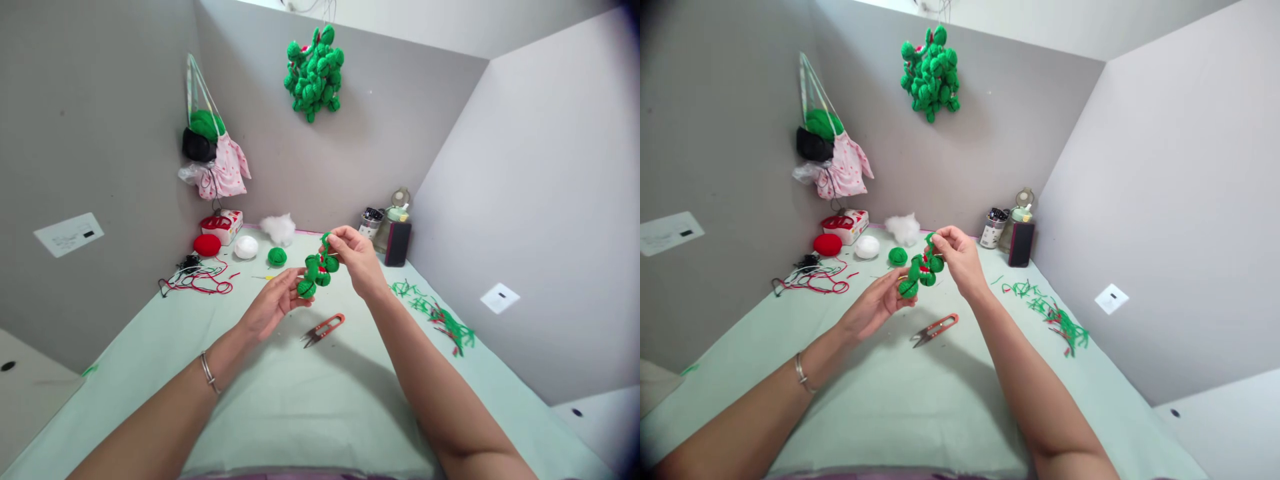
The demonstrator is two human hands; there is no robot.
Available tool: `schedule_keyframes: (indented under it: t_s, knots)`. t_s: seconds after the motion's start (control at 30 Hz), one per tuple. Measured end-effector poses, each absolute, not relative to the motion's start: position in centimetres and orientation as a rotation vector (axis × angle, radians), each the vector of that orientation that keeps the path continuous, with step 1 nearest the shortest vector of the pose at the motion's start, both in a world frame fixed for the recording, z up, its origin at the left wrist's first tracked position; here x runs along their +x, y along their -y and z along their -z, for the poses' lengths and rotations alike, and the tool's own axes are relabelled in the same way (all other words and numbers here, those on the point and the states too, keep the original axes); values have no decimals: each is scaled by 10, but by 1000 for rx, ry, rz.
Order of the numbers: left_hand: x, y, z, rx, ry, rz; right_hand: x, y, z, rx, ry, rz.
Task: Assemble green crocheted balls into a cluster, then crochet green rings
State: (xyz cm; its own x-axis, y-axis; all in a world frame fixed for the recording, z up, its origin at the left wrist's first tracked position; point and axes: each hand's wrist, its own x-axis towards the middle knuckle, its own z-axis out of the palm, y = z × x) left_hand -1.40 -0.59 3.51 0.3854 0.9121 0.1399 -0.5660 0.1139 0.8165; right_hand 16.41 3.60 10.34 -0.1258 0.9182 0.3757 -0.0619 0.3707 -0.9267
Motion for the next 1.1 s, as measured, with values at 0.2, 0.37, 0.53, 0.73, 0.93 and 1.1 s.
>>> schedule_keyframes:
  t_s: [0.2, 0.37, 0.53, 0.73, 0.93, 1.1]
  knots:
    - [-11, 6, -31, 997, -419, -1128, 162, -34, -104, -812, 1460, -987]
    - [-8, 7, -29, 1010, -458, -1144, 159, -30, -105, -795, 1488, -1047]
    - [-6, 10, -31, 1058, -478, -1066, 160, -31, -103, -807, 1487, -1108]
    - [-3, 14, -31, 1033, -457, -1020, 165, -34, -106, -819, 1420, -1114]
    - [-1, 10, -30, 1009, -450, -1142, 165, -31, -107, -837, 1476, -1148]
    - [-6, 6, -30, 995, -444, -1183, 158, -27, -101, -813, 1586, -1204]
